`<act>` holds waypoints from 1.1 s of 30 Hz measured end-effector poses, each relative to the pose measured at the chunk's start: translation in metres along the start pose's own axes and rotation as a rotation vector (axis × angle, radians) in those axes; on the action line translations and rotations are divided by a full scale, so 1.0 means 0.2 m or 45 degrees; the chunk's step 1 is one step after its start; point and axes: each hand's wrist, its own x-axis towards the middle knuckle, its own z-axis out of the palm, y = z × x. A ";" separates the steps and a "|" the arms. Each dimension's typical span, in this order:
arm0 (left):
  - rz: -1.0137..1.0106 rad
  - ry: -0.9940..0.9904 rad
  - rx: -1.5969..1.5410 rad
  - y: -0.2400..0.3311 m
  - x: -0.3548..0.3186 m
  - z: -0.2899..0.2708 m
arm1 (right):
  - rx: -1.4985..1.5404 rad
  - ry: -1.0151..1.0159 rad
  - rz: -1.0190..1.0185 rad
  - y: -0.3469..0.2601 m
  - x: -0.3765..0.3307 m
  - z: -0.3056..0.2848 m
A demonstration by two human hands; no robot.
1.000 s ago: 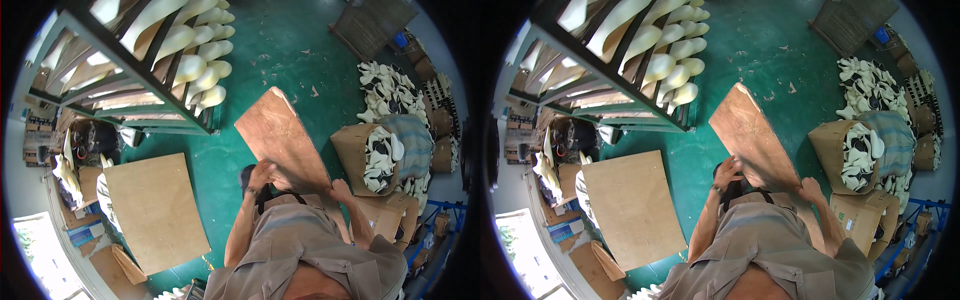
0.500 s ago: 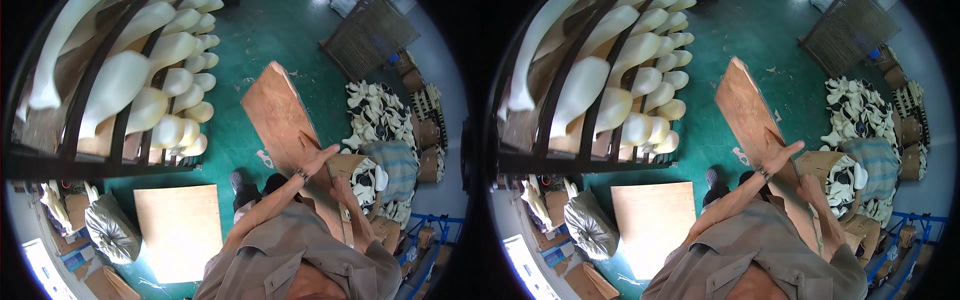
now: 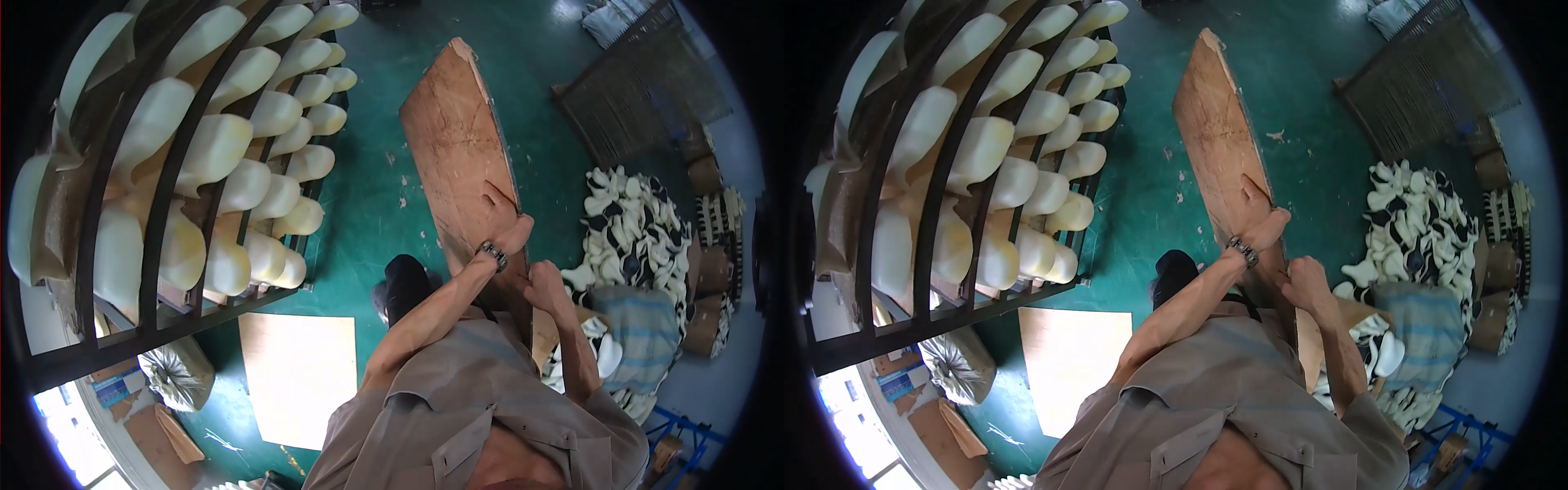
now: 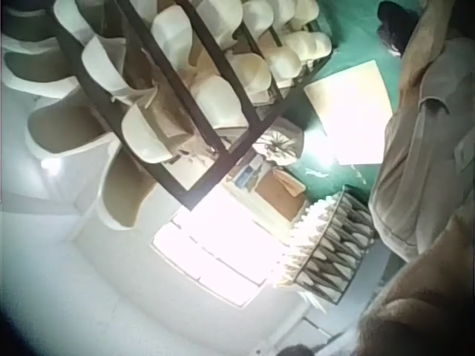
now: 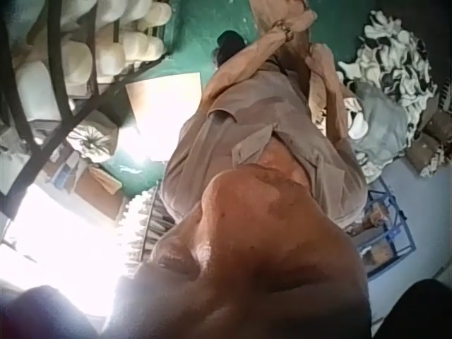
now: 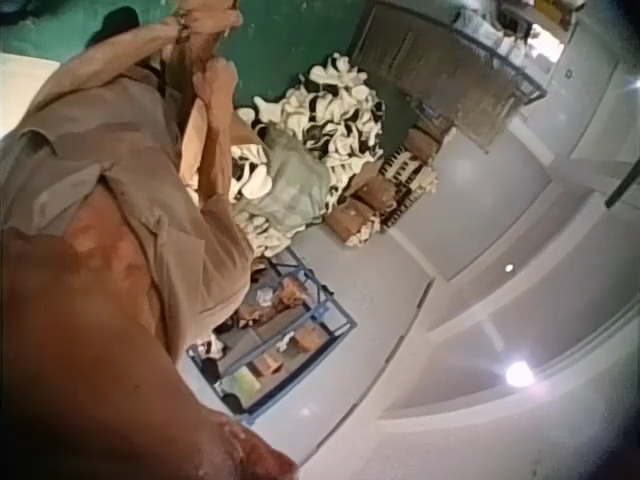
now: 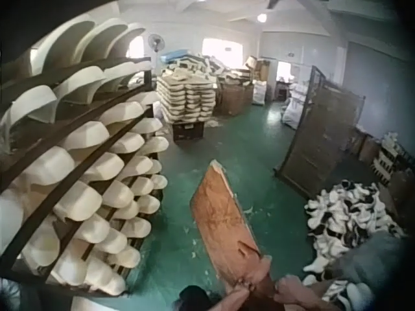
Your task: Moving foam padding from a table to drying racks and then moving wooden boards.
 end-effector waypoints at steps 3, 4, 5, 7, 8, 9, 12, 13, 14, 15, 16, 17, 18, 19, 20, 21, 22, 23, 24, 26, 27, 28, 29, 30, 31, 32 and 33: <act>0.025 0.052 0.049 0.15 0.20 0.02 | -0.052 0.021 -0.119 0.14 0.25 -0.16; 0.026 0.077 0.038 0.17 0.27 0.03 | -0.056 -0.017 -0.151 0.17 0.33 -0.19; 0.017 0.117 -0.022 0.18 0.33 0.04 | -0.065 -0.054 -0.183 0.20 0.41 -0.23; 0.003 0.177 -0.097 0.22 0.49 0.06 | -0.130 -0.053 -0.240 0.28 0.60 -0.34; -0.037 0.210 -0.115 0.24 0.55 0.08 | -0.181 -0.048 -0.256 0.31 0.66 -0.39; -0.079 0.242 -0.134 0.25 0.61 0.10 | -0.236 -0.046 -0.257 0.33 0.72 -0.41; -0.054 0.232 -0.358 0.26 0.76 0.13 | -0.339 -0.149 -0.301 0.48 0.97 -0.48; -0.070 0.312 -0.398 0.22 0.82 0.17 | -0.410 -0.163 -0.346 0.53 1.04 -0.47; -0.043 0.319 -0.534 0.21 0.85 0.21 | -0.403 -0.156 -0.314 0.57 1.07 -0.48; -0.018 0.323 -0.667 0.20 0.88 0.25 | -0.415 -0.152 -0.344 0.60 1.12 -0.48; 0.007 0.410 -0.668 0.02 0.95 0.27 | -0.437 -0.133 -0.384 0.61 1.19 -0.46; 0.029 0.508 -0.667 -0.15 1.03 0.30 | -0.501 -0.181 -0.451 0.61 1.27 -0.42; -0.098 0.474 -1.097 -0.12 1.04 0.35 | -0.562 -0.228 -0.468 0.70 1.33 -0.38; -0.181 0.499 -1.109 -0.18 1.07 0.35 | -0.592 -0.259 -0.521 0.74 1.40 -0.33; -0.241 0.555 -1.020 -0.18 1.10 0.38 | -0.620 -0.288 -0.556 0.81 1.46 -0.28; -0.279 0.548 -1.187 -0.33 1.15 0.40 | -0.609 -0.294 -0.580 0.84 1.51 -0.20; -0.333 0.638 -1.169 -0.44 1.20 0.44 | -0.599 -0.298 -0.596 0.89 1.58 -0.10; -0.320 0.628 -1.257 -0.58 1.23 0.45 | -0.560 -0.311 -0.606 0.94 1.65 0.02; -0.378 0.711 -1.268 -0.66 1.27 0.48 | -0.523 -0.327 -0.601 1.02 1.70 0.15; -0.378 0.700 -1.426 -0.82 1.30 0.47 | -0.405 -0.109 -0.622 1.19 1.73 0.36; -0.355 0.749 -1.413 -0.90 1.31 0.44 | -0.232 -0.255 -0.589 1.18 1.71 0.32; -0.382 0.785 -1.398 -0.98 1.23 0.49 | -0.221 -0.327 -0.598 1.27 1.67 0.27; -0.420 0.860 -1.399 -1.06 1.14 0.53 | 0.076 -0.017 -0.631 1.35 1.64 0.21; -0.452 0.944 -1.397 -1.08 1.10 0.53 | 0.388 0.286 -0.625 1.42 1.56 0.15; -0.458 1.029 -1.439 -1.08 1.08 0.55 | 0.467 0.306 -0.322 1.51 1.49 0.02; -0.463 1.082 -1.473 -1.06 1.09 0.60 | 0.434 0.364 -0.138 1.73 1.44 -0.04; -0.416 1.088 -1.462 -1.02 1.13 0.65 | 0.923 0.276 0.342 2.06 1.36 0.05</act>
